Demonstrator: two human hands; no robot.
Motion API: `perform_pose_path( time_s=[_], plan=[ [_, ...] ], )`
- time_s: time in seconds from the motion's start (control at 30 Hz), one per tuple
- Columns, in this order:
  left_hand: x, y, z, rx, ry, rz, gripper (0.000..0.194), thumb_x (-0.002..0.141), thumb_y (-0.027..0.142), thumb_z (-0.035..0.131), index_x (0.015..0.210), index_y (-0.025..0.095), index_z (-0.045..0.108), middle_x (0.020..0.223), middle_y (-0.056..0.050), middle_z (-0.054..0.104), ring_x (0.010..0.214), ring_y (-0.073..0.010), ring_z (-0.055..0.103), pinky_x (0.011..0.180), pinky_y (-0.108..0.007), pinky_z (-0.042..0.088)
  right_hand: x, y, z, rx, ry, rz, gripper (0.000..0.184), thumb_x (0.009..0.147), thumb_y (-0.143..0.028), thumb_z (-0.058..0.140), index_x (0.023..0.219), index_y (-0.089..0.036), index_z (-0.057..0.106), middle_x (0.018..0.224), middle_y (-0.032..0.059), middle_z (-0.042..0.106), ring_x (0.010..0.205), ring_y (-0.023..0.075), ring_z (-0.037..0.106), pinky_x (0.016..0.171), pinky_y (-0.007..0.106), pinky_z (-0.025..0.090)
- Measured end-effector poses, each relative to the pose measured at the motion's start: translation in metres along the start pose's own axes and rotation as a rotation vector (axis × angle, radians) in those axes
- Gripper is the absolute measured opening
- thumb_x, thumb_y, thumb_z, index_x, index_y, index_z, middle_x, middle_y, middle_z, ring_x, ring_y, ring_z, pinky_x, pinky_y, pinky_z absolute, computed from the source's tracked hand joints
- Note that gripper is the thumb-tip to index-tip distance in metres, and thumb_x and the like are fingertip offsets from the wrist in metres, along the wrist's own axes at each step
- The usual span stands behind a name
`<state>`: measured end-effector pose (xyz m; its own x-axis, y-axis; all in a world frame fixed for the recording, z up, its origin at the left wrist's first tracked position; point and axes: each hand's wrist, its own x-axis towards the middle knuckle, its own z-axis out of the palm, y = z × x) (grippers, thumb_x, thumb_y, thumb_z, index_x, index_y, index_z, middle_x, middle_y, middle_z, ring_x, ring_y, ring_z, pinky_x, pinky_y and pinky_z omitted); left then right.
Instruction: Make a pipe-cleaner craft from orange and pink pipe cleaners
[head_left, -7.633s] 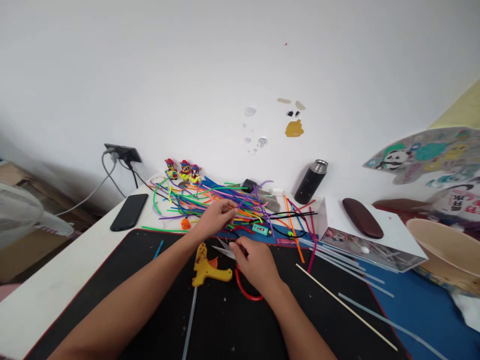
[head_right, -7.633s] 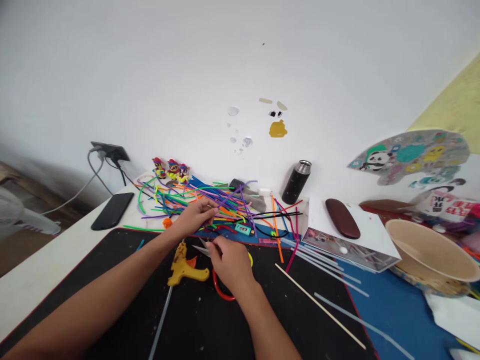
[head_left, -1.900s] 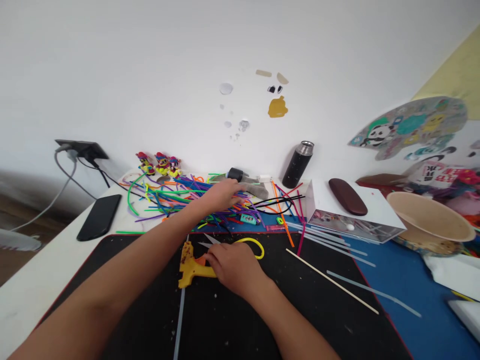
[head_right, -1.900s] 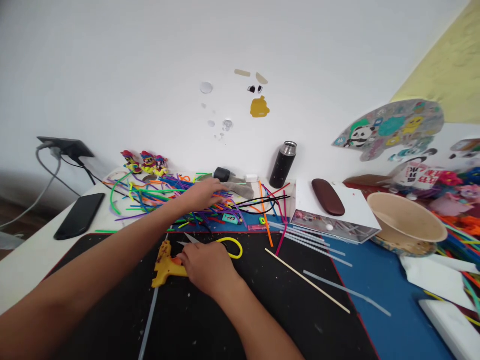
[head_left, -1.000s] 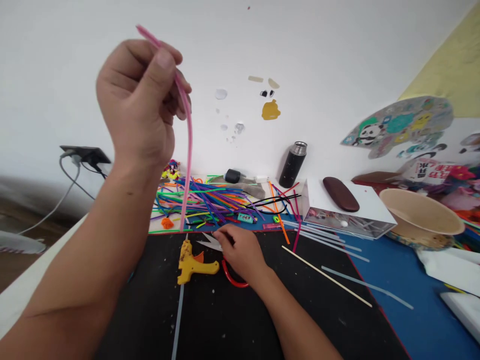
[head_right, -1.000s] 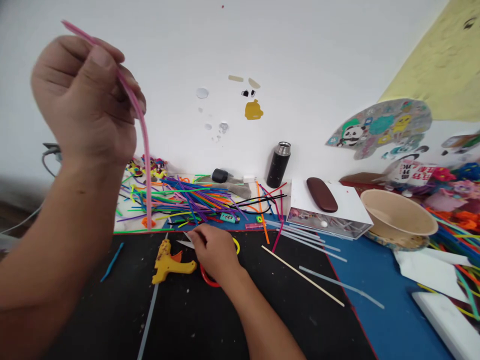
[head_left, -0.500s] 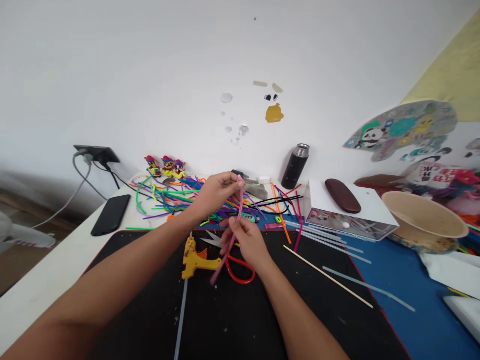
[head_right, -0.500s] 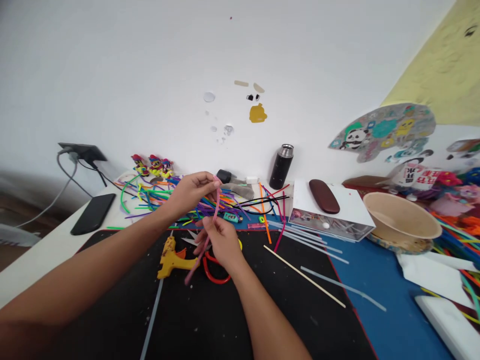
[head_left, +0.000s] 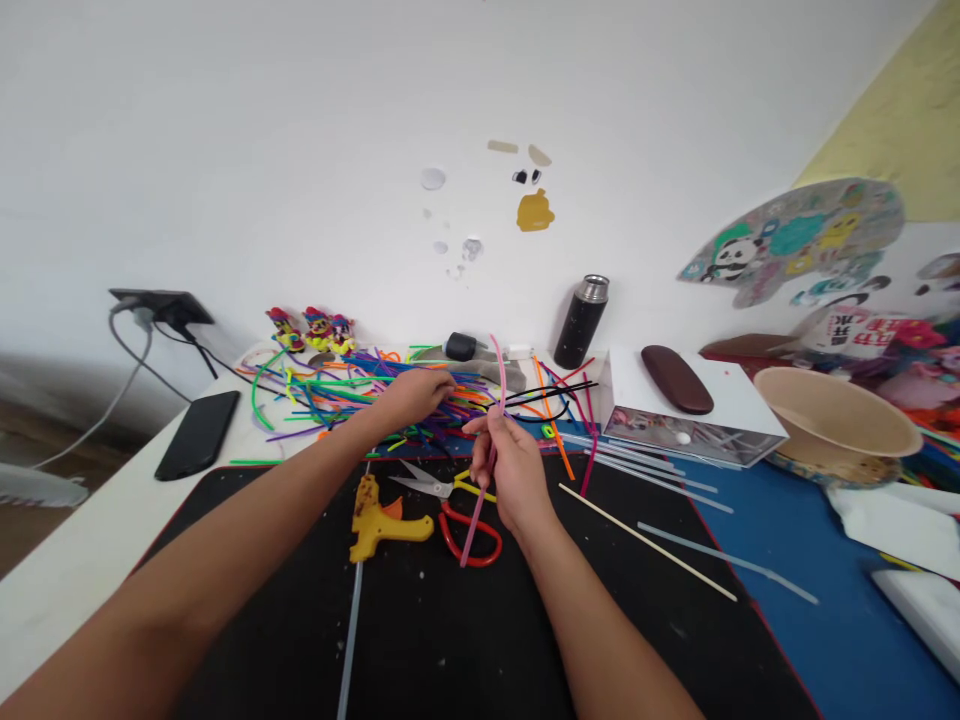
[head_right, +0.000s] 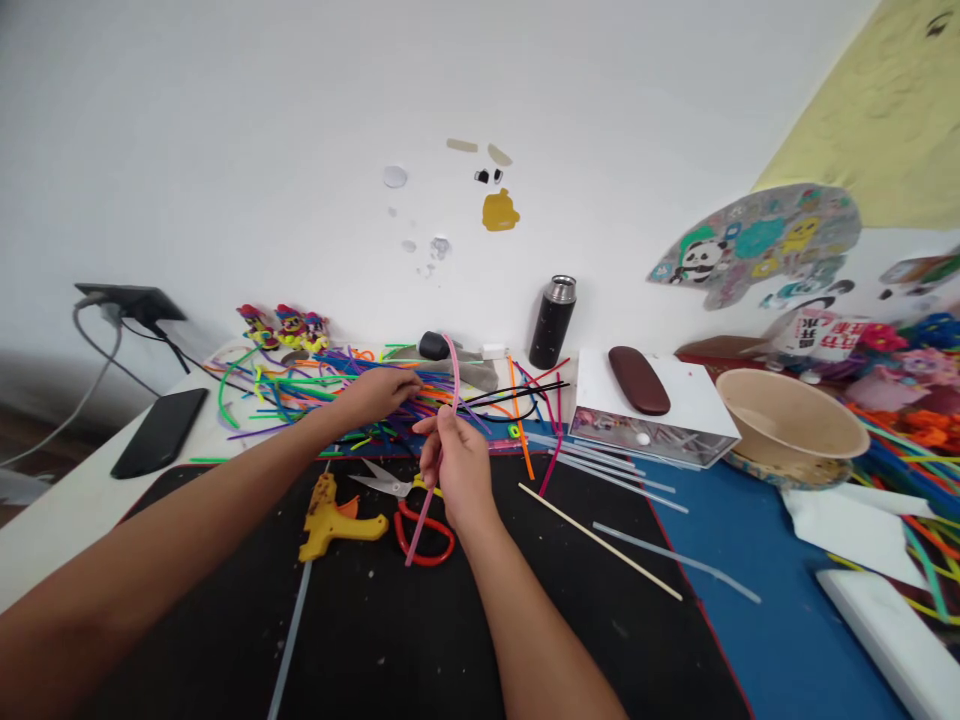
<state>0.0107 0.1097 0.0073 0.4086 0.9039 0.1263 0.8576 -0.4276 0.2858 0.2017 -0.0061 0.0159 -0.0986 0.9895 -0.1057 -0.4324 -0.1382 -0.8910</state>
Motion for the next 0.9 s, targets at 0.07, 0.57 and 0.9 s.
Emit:
perform_pose_path(
  time_s=[0.07, 0.57, 0.9],
  plan=[
    [0.001, -0.002, 0.001, 0.054, -0.028, -0.011, 0.033, 0.101, 0.028, 0.047, 0.11, 0.022, 0.078, 0.107, -0.01, 0.082, 0.098, -0.0276, 0.075, 0.087, -0.034, 0.056, -0.002, 0.0, 0.002, -0.013, -0.015, 0.003, 0.064, 0.083, -0.079, 0.07, 0.079, -0.015, 0.072, 0.046, -0.0051, 0.054, 0.03, 0.007, 0.044, 0.033, 0.019, 0.029],
    [0.01, 0.003, 0.01, 0.237, -0.073, 0.005, 0.028, 0.099, 0.022, 0.05, 0.113, 0.022, 0.074, 0.117, -0.011, 0.077, 0.101, -0.0263, 0.074, 0.08, -0.031, 0.054, -0.003, 0.001, 0.003, -0.031, -0.015, 0.024, 0.062, 0.082, -0.078, 0.072, 0.079, -0.015, 0.072, 0.046, -0.0048, 0.054, 0.031, 0.0071, 0.044, 0.033, 0.019, 0.029],
    [0.014, 0.001, 0.015, 0.267, -0.085, -0.016, 0.029, 0.102, 0.021, 0.046, 0.116, 0.02, 0.072, 0.11, -0.013, 0.079, 0.095, -0.0262, 0.074, 0.077, -0.032, 0.053, -0.002, 0.002, 0.003, -0.037, -0.016, 0.02, 0.062, 0.081, -0.078, 0.072, 0.078, -0.016, 0.071, 0.046, -0.0054, 0.054, 0.03, 0.0067, 0.044, 0.033, 0.019, 0.029]
  ],
)
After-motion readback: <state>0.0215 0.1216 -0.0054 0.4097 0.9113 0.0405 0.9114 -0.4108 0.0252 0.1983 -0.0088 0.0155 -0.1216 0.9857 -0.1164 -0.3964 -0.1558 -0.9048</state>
